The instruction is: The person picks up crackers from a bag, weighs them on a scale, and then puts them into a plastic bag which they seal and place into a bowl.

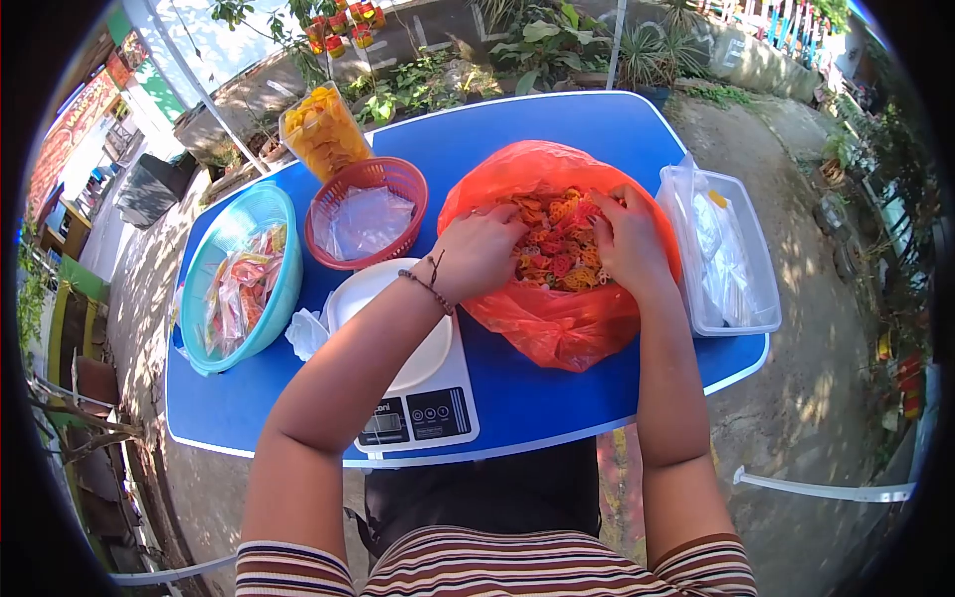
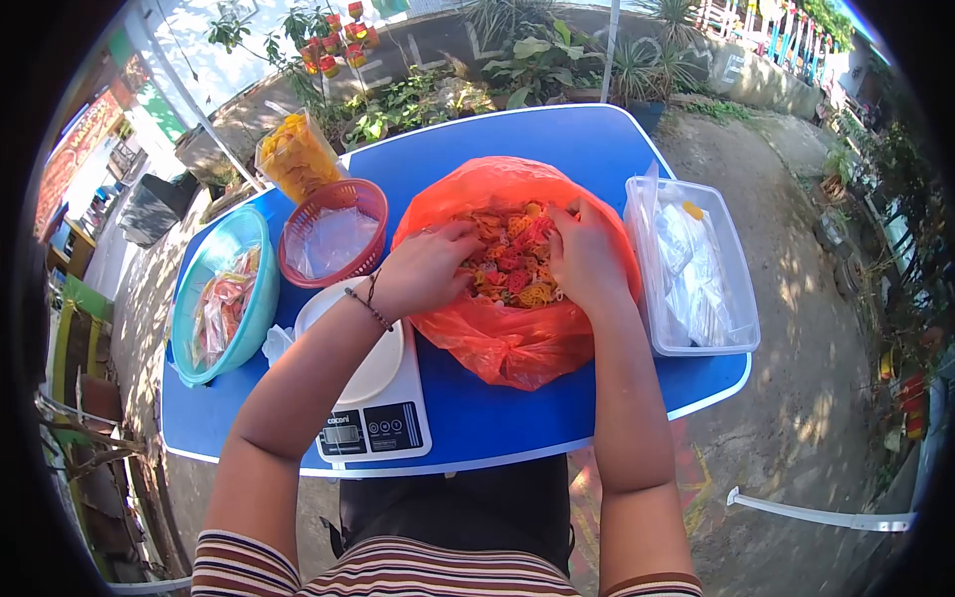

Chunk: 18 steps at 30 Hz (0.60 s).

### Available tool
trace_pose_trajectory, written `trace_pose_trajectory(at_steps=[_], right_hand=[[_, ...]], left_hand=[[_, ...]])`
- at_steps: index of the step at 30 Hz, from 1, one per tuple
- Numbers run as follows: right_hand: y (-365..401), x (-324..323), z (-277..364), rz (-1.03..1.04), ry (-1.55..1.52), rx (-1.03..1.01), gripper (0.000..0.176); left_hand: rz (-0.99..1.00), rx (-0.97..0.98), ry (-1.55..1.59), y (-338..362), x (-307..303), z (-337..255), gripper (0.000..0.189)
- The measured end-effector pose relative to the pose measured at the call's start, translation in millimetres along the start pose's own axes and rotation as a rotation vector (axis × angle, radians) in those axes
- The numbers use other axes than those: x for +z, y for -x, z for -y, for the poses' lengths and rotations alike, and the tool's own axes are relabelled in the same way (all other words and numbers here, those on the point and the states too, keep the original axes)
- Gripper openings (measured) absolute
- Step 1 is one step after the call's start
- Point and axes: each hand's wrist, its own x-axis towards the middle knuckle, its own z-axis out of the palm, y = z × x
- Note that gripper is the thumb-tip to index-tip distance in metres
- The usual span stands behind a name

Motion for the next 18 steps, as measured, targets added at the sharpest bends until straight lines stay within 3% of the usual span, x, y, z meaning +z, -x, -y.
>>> trace_pose_trajectory(at_steps=[4, 8, 14, 18], right_hand=[[-3, -1, 0, -0.086, -0.064, 0.008, 0.026], [-5, 0, 1, -0.171, -0.042, -0.005, 0.022], [-5, 7, -5, -0.238, -0.016, 0.009, 0.029], [-2, 14, 3, -0.135, 0.231, -0.167, 0.039]], left_hand=[[-0.078, -0.032, -0.194, -9, 8, 3, 0.059], [0.033, -0.078, -0.202, -12, 2, -6, 0.054], [0.074, -0.035, -0.080, -14, -6, -7, 0.041], [0.093, -0.030, -0.074, -16, -7, -7, 0.040]])
